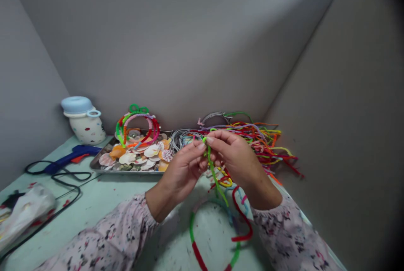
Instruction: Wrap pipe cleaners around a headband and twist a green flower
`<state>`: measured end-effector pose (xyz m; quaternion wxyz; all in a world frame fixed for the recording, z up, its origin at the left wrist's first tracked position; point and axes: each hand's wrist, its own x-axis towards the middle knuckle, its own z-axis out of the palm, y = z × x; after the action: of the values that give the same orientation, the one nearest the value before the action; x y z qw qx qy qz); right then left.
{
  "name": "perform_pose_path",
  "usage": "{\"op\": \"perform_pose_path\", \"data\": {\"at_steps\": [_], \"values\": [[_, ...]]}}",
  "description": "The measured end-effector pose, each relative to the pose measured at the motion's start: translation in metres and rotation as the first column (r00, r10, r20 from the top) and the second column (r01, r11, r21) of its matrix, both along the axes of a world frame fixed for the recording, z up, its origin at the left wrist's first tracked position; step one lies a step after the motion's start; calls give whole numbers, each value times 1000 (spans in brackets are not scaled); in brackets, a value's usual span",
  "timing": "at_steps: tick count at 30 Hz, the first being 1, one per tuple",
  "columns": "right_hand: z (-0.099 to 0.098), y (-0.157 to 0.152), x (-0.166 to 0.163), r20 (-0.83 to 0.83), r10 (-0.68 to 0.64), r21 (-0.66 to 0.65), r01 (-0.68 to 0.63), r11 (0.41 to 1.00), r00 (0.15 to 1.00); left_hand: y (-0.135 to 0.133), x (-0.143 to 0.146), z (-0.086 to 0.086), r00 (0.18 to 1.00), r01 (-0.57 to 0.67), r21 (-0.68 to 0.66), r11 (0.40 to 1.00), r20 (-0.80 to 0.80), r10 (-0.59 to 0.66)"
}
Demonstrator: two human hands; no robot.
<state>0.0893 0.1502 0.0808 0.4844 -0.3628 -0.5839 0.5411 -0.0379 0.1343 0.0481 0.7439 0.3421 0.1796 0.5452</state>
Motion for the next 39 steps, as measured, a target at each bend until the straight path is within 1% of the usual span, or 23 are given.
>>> {"op": "perform_pose_path", "data": {"at_steps": [4,9,13,17,22,25,27,29,33,35,39], "values": [[-1,1,-2,-4,-5,-46,5,999,1000,1,1,-3,1000,-4,-3,1000,-17,4],[-4,5,-1,-16,2,-56,-3,998,1000,2,0,-3,1000,-2,-39,999,-28,1],[-7,8,0,0,-17,-84,17,996,1000,5,-1,-5,999,-12,-79,997,-50,8],[-7,9,-1,38,-52,-72,55,996,998,7,-1,-8,999,-12,-114,993,-41,7],[-7,9,-1,96,-103,-18,105,994,990,9,0,-9,999,39,-125,991,7,-38],[-7,10,0,109,-104,25,102,994,989,8,0,-8,999,45,-116,992,13,-44],[-8,10,-1,129,-118,69,109,992,985,7,0,-7,999,31,-115,993,-5,-32],[-9,9,-3,149,-164,127,145,981,975,6,1,-6,999,1,-107,994,-35,-5],[-12,8,-8,159,-259,236,218,947,953,6,2,-5,994,-69,-38,997,-82,66],[-13,9,-9,166,-266,251,220,943,949,6,3,-4,992,-91,-6,996,-91,90],[-12,10,-4,166,-224,235,182,955,960,8,0,-3,986,-102,7,995,-130,102]]}}
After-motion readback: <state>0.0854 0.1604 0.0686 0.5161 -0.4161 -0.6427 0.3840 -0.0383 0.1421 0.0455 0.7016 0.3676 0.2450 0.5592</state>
